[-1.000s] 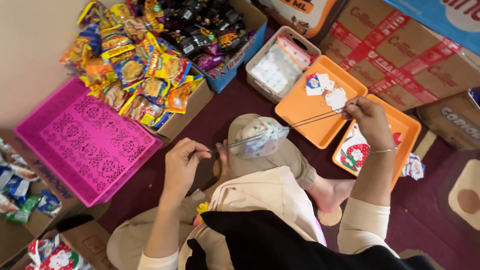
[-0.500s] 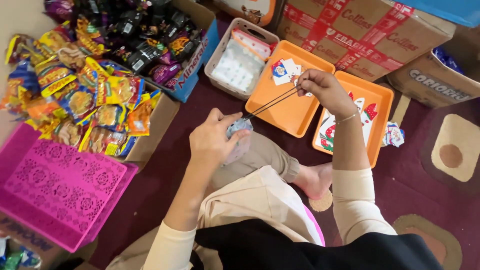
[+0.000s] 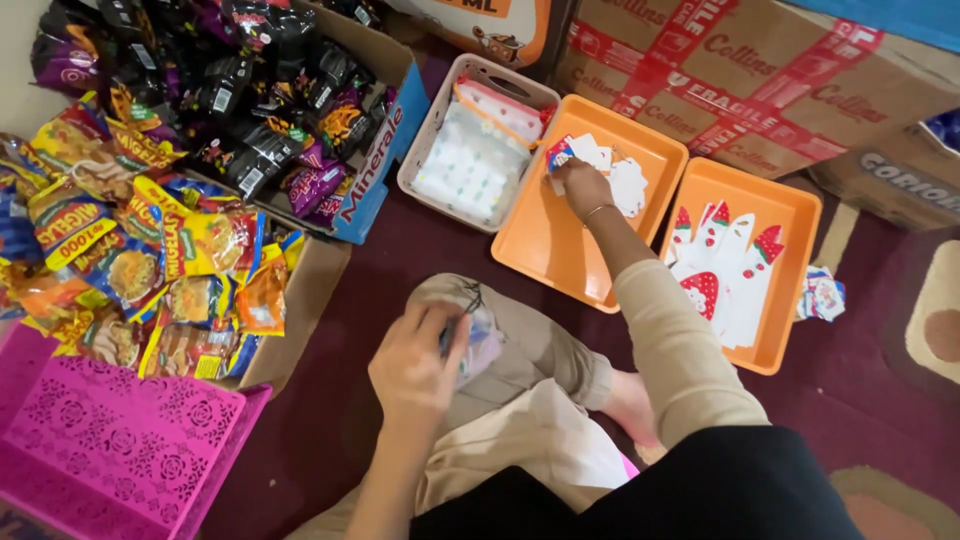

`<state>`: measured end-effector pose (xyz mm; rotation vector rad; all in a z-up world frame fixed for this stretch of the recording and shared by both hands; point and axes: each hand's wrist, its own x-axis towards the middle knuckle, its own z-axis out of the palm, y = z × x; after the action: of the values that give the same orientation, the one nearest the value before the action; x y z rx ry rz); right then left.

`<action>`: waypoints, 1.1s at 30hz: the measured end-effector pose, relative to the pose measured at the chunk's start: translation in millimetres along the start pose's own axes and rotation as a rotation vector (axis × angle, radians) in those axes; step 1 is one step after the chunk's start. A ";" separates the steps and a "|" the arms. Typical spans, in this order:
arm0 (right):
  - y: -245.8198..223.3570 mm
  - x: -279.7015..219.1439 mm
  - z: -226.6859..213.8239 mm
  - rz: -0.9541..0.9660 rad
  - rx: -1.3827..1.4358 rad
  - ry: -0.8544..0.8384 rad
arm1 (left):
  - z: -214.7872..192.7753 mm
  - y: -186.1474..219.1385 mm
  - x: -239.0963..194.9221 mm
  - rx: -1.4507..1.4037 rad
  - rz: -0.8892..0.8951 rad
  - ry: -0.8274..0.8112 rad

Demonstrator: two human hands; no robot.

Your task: Packing various small items, including snack packets and masks, into individual plastic gift bags.

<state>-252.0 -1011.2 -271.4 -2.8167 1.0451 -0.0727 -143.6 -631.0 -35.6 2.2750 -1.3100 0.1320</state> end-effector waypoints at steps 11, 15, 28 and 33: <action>32.8 35.5 65.5 -0.030 0.146 0.047 | -12.9 15.4 11.9 -0.108 -0.105 0.068; 36.3 40.0 72.8 -0.018 0.181 0.069 | -12.8 15.7 15.0 -0.129 -0.109 0.068; 35.8 36.4 65.2 0.139 0.465 0.090 | -16.1 15.1 13.4 -0.233 -0.206 0.001; 11.9 7.1 44.7 0.070 0.228 -0.021 | -16.1 12.5 10.6 -0.236 -0.229 -0.024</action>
<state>-250.2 -1019.7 -317.4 -2.5703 1.0562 -0.1457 -145.8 -636.8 -13.5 2.2074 -1.0081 -0.1240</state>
